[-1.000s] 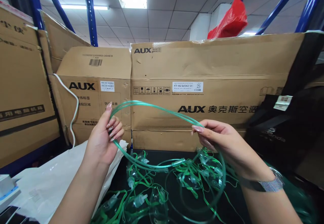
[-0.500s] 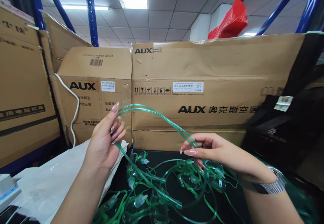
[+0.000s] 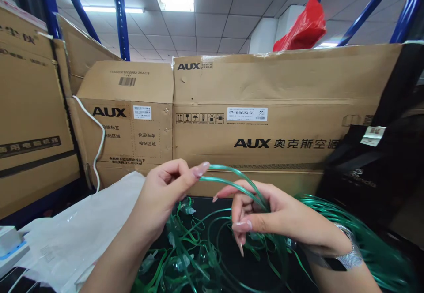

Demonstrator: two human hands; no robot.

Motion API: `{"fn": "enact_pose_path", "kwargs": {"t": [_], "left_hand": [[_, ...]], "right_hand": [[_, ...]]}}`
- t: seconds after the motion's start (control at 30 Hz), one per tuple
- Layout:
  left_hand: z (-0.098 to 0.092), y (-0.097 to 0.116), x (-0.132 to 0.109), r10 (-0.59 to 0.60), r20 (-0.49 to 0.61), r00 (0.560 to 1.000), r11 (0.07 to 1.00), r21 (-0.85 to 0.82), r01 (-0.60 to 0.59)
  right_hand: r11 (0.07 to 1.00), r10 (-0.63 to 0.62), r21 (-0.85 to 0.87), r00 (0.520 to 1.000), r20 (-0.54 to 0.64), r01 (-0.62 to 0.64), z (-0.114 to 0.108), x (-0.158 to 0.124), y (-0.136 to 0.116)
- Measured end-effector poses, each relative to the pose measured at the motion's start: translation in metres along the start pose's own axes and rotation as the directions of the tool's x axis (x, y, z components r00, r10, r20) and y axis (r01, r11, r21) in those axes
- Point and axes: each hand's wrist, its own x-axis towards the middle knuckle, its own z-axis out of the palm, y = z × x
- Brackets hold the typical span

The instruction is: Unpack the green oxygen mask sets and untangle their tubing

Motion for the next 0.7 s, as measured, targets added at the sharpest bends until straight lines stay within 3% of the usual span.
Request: {"fn": "enact_pose_path", "kwargs": {"t": [0.17, 0.27, 0.37, 0.43, 0.53, 0.6, 0.7], "left_hand": [[0.009, -0.008, -0.003, -0.101, 0.246, 0.964, 0.983, 0.175, 0.058], [0.011, -0.009, -0.002, -0.154, 0.337, 0.929, 0.974, 0.208, 0.085], [0.006, -0.009, 0.001, -0.233, 0.381, 0.895, 0.938, 0.332, 0.103], [0.0, -0.011, 0.005, -0.219, 0.34, 0.915, 0.884, 0.466, 0.039], [-0.005, -0.017, 0.008, 0.015, 0.18, 0.984, 0.786, 0.606, -0.123], [-0.003, -0.019, 0.006, 0.123, 0.072, 0.99, 0.776, 0.615, -0.141], [0.011, -0.018, -0.001, -0.019, 0.082, 0.996, 0.888, 0.46, -0.021]], "right_hand": [[1.0, 0.012, 0.024, 0.988, -0.155, -0.009, 0.008, -0.005, -0.008], [0.999, 0.046, -0.002, 0.971, -0.234, -0.048, 0.007, -0.008, -0.009], [0.998, -0.029, 0.047, 0.935, -0.354, 0.049, -0.002, -0.008, -0.008], [0.988, -0.089, 0.078, 0.895, -0.437, 0.136, -0.011, -0.008, -0.008], [0.974, -0.16, 0.034, 0.79, -0.591, 0.223, -0.021, -0.008, -0.007], [0.967, -0.201, -0.015, 0.724, -0.66, 0.254, -0.023, -0.007, -0.006], [0.971, -0.204, -0.038, 0.726, -0.657, 0.238, -0.017, -0.002, -0.003]]}}
